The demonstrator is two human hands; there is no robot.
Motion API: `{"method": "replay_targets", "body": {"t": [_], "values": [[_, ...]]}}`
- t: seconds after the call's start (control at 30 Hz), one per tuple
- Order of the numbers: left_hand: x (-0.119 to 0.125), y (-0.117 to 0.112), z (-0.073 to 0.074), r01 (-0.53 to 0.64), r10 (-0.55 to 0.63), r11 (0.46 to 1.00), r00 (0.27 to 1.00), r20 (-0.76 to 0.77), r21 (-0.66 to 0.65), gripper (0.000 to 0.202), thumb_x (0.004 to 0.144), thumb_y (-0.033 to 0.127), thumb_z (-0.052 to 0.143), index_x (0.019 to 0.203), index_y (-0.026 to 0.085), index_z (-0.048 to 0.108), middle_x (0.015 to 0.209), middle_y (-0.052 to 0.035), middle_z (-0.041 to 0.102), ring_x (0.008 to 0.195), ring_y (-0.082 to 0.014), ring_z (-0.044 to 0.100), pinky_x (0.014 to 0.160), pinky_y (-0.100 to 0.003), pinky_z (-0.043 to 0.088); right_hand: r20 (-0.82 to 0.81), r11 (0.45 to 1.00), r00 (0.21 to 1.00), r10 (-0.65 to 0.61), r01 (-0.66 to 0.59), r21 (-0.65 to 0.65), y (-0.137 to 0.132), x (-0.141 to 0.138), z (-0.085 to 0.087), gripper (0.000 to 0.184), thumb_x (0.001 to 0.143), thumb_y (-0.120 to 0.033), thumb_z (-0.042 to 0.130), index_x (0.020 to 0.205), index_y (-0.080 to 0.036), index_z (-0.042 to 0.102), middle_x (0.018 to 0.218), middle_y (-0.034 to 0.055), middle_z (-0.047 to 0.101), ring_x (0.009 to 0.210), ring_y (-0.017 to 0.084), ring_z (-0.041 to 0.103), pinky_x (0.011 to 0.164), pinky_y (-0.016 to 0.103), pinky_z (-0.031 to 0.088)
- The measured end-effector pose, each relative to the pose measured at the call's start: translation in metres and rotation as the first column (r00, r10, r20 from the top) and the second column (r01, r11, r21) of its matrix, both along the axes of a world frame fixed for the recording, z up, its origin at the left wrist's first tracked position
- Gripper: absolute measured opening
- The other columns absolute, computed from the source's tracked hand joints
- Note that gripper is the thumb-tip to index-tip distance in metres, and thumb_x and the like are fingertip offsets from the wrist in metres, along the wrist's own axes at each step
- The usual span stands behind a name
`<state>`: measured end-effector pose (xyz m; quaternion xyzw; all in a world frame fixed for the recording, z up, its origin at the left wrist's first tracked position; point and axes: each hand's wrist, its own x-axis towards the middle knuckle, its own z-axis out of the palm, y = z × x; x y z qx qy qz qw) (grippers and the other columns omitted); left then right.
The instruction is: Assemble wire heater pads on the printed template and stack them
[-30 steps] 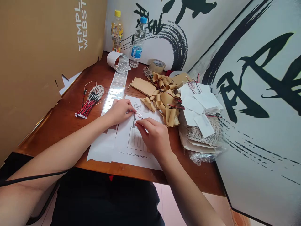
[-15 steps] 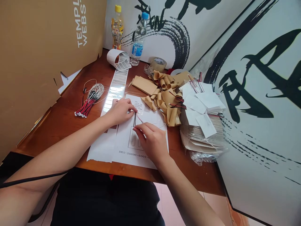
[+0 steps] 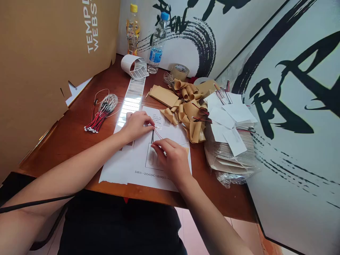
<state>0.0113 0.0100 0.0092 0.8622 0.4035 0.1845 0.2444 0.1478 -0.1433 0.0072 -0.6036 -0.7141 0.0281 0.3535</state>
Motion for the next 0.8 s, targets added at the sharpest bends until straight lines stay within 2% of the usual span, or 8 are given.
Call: {"method": "replay_targets", "body": {"t": [0.13,0.27,0.37,0.43,0.6,0.8], "values": [[-0.0004,-0.0030,0.0013,0.019,-0.019,1.000,1.000,0.001,0.012,0.016,0.092,0.031,0.071,0.102,0.026,0.081,0.102,-0.0032,0.071,0.105,-0.0251,0.065,0.098,-0.045,0.032,-0.001,0.997,1.000,0.005,-0.005,0.074,0.0012,0.0005,-0.0009,0.018,0.102,-0.022,0.060,0.090,-0.021,0.073,0.083,0.0039,0.077,0.072,0.016,0.068,0.066,0.028,0.050],[-0.0017,-0.0052,0.0018,0.102,-0.094,0.989,0.993,-0.077,0.103,0.028,0.097,0.020,0.056,0.103,0.027,0.083,0.106,-0.0059,0.070,0.113,-0.0273,0.062,0.102,-0.050,0.029,-0.009,0.995,1.000,0.014,-0.013,0.102,0.0021,0.0013,0.0001,0.016,0.101,-0.020,0.061,0.090,-0.020,0.073,0.081,0.0042,0.076,0.071,0.017,0.068,0.065,0.028,0.051],[-0.0037,-0.0061,0.0041,0.131,-0.108,0.976,0.984,-0.139,0.171,0.037,0.096,0.014,0.051,0.108,0.027,0.083,0.109,-0.0080,0.070,0.113,-0.0285,0.061,0.103,-0.052,0.029,-0.020,0.994,1.000,0.016,-0.014,0.107,0.0031,0.0017,0.0009,0.016,0.101,-0.020,0.062,0.090,-0.020,0.073,0.082,0.0042,0.076,0.071,0.017,0.068,0.066,0.028,0.052],[-0.0049,-0.0065,0.0053,0.137,-0.107,0.970,0.983,-0.151,0.201,0.036,0.096,0.016,0.051,0.108,0.026,0.083,0.109,-0.0088,0.069,0.111,-0.0288,0.061,0.103,-0.053,0.029,-0.029,0.995,0.999,0.015,-0.012,0.100,0.0036,0.0019,0.0012,0.016,0.101,-0.020,0.062,0.090,-0.020,0.073,0.082,0.0041,0.076,0.071,0.016,0.068,0.066,0.028,0.052],[-0.0046,-0.0062,0.0029,0.109,-0.083,0.968,0.989,-0.122,0.225,0.027,0.100,0.034,0.059,0.105,0.025,0.083,0.105,-0.0081,0.069,0.105,-0.0273,0.061,0.102,-0.052,0.029,-0.048,0.997,0.999,0.007,-0.003,0.079,0.0038,0.0017,0.0017,0.014,0.101,-0.020,0.062,0.092,-0.020,0.073,0.083,0.0038,0.076,0.068,0.015,0.066,0.062,0.027,0.050],[-0.0005,-0.0061,-0.0011,0.053,-0.040,0.976,0.997,-0.063,0.211,0.014,0.095,0.032,0.070,0.099,0.026,0.083,0.105,-0.0056,0.071,0.104,-0.0252,0.062,0.100,-0.048,0.029,-0.064,0.999,0.998,0.007,-0.004,0.049,0.0028,0.0012,0.0013,0.014,0.101,-0.022,0.061,0.093,-0.022,0.073,0.085,0.0034,0.077,0.067,0.015,0.066,0.063,0.028,0.051]]}}
